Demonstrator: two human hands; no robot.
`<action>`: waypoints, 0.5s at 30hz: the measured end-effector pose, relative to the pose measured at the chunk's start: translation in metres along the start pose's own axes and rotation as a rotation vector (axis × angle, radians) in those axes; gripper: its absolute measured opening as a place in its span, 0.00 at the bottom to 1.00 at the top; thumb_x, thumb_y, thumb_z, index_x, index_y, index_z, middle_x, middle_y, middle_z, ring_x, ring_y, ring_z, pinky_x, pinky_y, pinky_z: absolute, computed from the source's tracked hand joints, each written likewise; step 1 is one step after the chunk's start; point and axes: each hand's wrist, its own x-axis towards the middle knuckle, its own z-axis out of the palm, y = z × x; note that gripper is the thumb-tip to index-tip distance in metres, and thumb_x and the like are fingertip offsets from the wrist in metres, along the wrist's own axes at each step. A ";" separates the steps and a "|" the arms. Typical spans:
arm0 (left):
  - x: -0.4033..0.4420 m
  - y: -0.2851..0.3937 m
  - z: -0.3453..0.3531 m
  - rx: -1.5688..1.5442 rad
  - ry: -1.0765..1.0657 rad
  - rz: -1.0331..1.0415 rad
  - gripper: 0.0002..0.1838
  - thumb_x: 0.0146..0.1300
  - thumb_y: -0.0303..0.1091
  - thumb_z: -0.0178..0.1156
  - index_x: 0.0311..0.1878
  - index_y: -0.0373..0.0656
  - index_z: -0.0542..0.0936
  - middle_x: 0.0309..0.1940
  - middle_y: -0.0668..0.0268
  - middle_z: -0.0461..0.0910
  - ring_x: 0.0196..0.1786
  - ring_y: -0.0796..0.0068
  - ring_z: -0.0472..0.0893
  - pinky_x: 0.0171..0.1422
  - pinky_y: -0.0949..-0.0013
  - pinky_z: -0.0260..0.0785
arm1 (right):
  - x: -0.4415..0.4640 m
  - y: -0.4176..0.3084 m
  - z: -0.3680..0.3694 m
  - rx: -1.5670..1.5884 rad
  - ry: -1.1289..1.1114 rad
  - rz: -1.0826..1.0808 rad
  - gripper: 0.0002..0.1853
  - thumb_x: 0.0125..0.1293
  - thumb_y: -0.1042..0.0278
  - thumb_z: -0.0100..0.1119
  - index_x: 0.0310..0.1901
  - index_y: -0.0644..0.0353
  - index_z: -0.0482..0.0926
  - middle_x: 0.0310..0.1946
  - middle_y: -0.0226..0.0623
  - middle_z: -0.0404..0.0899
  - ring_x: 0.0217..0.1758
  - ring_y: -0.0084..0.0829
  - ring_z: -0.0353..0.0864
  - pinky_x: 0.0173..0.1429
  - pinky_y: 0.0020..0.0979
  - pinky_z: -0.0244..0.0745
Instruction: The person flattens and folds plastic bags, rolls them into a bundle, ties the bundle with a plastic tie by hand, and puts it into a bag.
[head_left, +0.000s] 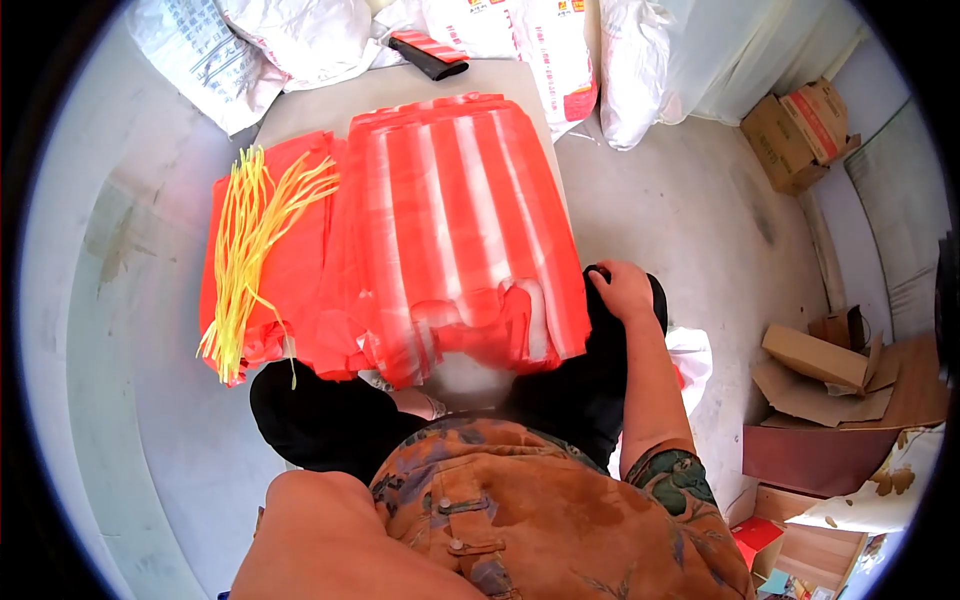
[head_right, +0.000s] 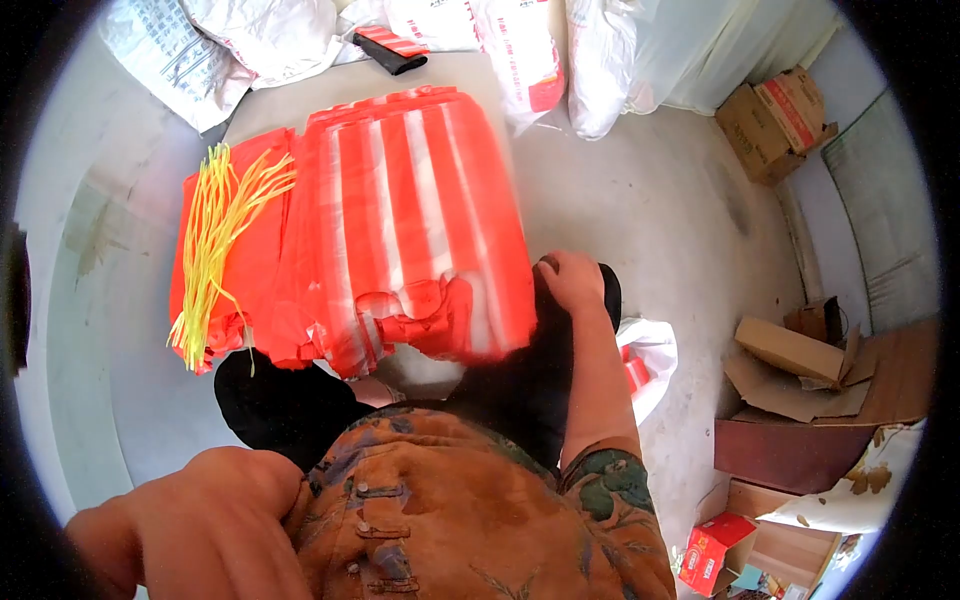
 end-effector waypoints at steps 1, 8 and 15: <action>0.002 -0.010 -0.001 -0.176 -0.009 0.054 0.16 0.62 0.21 0.63 0.35 0.43 0.63 0.28 0.69 0.68 0.23 0.80 0.64 0.33 0.80 0.64 | 0.000 -0.001 -0.001 -0.001 -0.003 0.002 0.20 0.72 0.50 0.62 0.54 0.55 0.88 0.48 0.42 0.90 0.55 0.47 0.86 0.61 0.46 0.79; 0.026 -0.017 -0.009 -0.173 -0.274 -0.133 0.17 0.65 0.19 0.64 0.33 0.46 0.64 0.31 0.68 0.74 0.23 0.82 0.66 0.29 0.81 0.62 | -0.001 -0.006 -0.006 -0.003 0.008 0.001 0.20 0.73 0.50 0.62 0.55 0.54 0.88 0.48 0.42 0.90 0.55 0.48 0.86 0.62 0.46 0.79; 0.019 -0.035 -0.013 -0.052 -0.303 -0.016 0.12 0.64 0.21 0.66 0.39 0.43 0.70 0.34 0.63 0.78 0.28 0.75 0.74 0.33 0.72 0.70 | 0.000 0.000 0.003 0.037 0.069 -0.013 0.17 0.71 0.51 0.62 0.50 0.54 0.89 0.46 0.43 0.90 0.54 0.50 0.86 0.61 0.48 0.79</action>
